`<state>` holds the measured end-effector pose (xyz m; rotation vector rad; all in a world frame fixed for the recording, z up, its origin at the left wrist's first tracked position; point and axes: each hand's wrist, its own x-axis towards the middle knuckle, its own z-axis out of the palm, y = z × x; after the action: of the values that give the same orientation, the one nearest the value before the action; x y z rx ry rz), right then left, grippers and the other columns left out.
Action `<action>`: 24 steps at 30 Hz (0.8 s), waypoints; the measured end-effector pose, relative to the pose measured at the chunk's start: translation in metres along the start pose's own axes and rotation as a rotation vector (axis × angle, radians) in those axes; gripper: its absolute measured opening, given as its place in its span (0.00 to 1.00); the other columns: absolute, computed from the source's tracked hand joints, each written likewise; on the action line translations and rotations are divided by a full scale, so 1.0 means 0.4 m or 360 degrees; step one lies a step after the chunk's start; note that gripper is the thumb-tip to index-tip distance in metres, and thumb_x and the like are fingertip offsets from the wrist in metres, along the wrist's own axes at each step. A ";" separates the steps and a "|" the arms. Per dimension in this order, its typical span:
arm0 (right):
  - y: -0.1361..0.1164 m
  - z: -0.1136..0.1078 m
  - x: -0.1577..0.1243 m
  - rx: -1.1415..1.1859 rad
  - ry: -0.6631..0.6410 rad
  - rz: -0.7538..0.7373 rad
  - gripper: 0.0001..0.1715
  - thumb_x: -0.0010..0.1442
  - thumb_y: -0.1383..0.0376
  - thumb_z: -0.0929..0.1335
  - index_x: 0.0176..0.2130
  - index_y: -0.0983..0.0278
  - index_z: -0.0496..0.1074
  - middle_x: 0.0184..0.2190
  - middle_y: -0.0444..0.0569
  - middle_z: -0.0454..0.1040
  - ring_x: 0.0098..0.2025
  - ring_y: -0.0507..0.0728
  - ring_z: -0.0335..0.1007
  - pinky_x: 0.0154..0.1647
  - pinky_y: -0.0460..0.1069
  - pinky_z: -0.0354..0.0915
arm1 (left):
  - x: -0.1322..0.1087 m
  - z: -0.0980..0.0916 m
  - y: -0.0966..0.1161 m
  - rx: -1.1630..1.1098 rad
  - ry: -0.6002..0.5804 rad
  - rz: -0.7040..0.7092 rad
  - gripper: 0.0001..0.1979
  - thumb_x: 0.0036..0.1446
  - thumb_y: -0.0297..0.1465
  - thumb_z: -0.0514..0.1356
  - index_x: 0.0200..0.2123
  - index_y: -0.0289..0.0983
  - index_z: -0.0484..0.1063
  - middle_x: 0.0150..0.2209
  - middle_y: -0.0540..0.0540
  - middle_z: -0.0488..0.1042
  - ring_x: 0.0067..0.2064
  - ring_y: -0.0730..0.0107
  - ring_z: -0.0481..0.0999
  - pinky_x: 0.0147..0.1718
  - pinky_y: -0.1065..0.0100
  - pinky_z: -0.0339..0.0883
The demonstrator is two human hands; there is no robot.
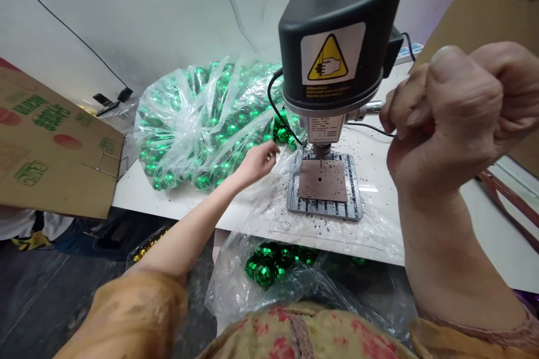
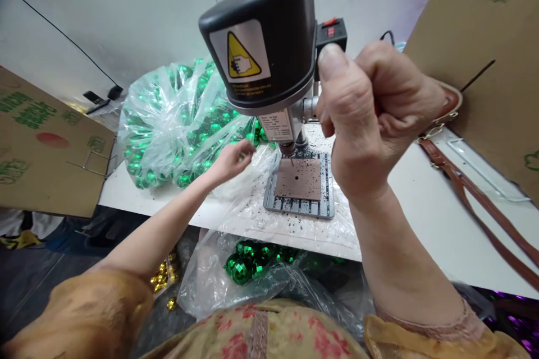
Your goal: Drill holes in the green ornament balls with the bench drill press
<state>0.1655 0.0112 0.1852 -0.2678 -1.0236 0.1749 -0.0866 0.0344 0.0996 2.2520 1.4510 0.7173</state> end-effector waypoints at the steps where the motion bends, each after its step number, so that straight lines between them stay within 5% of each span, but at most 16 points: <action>1: -0.001 0.000 -0.001 -0.0013 0.0013 0.0009 0.29 0.58 0.70 0.70 0.16 0.60 0.51 0.12 0.37 0.49 0.13 0.46 0.47 0.16 0.51 0.43 | 0.060 0.023 -0.037 0.0022 0.0144 -0.0030 0.14 0.51 0.18 0.59 0.38 0.39 0.76 0.37 0.45 0.79 0.37 0.62 0.75 0.44 0.60 0.70; 5: -0.003 -0.003 -0.004 -0.0071 -0.0044 0.0065 0.29 0.60 0.68 0.71 0.16 0.60 0.53 0.12 0.38 0.50 0.14 0.48 0.48 0.17 0.53 0.45 | 0.214 0.121 -0.134 0.0258 0.0208 -0.0111 0.20 0.45 0.14 0.63 0.42 0.37 0.76 0.49 0.37 0.75 0.51 0.49 0.74 0.54 0.51 0.68; 9: -0.007 -0.004 -0.002 -0.0087 -0.0018 0.0009 0.32 0.61 0.64 0.72 0.16 0.61 0.51 0.12 0.38 0.48 0.13 0.48 0.47 0.17 0.53 0.45 | 0.244 0.161 -0.152 0.0332 0.0223 -0.0101 0.23 0.44 0.17 0.67 0.46 0.35 0.75 0.52 0.35 0.72 0.58 0.43 0.69 0.59 0.48 0.65; 15: -0.031 0.000 -0.001 -0.0054 -0.0137 0.0112 0.32 0.62 0.65 0.72 0.18 0.62 0.50 0.13 0.38 0.48 0.16 0.47 0.49 0.18 0.51 0.47 | 0.126 0.109 -0.144 -0.0023 0.0383 -0.0103 0.26 0.50 0.27 0.68 0.54 0.36 0.73 0.53 0.38 0.70 0.54 0.54 0.73 0.54 0.56 0.69; 20: -0.032 0.005 -0.002 0.0045 -0.0122 0.0118 0.30 0.62 0.66 0.72 0.21 0.61 0.50 0.14 0.38 0.48 0.15 0.47 0.47 0.17 0.50 0.44 | -0.038 0.097 -0.074 -0.1025 0.0100 -0.0376 0.24 0.62 0.42 0.62 0.58 0.40 0.69 0.42 0.45 0.76 0.36 0.68 0.77 0.35 0.66 0.73; 24: -0.032 0.004 -0.003 0.0067 -0.0105 0.0104 0.29 0.61 0.66 0.72 0.20 0.61 0.52 0.14 0.37 0.50 0.15 0.46 0.47 0.18 0.50 0.45 | -0.094 0.141 -0.017 -0.1270 -0.0008 -0.0437 0.25 0.58 0.45 0.66 0.56 0.41 0.72 0.45 0.44 0.78 0.36 0.69 0.77 0.33 0.67 0.73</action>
<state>0.1637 -0.0012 0.1890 -0.2588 -1.0760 0.2651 -0.0708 0.0009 0.0425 1.4187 1.1469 0.9742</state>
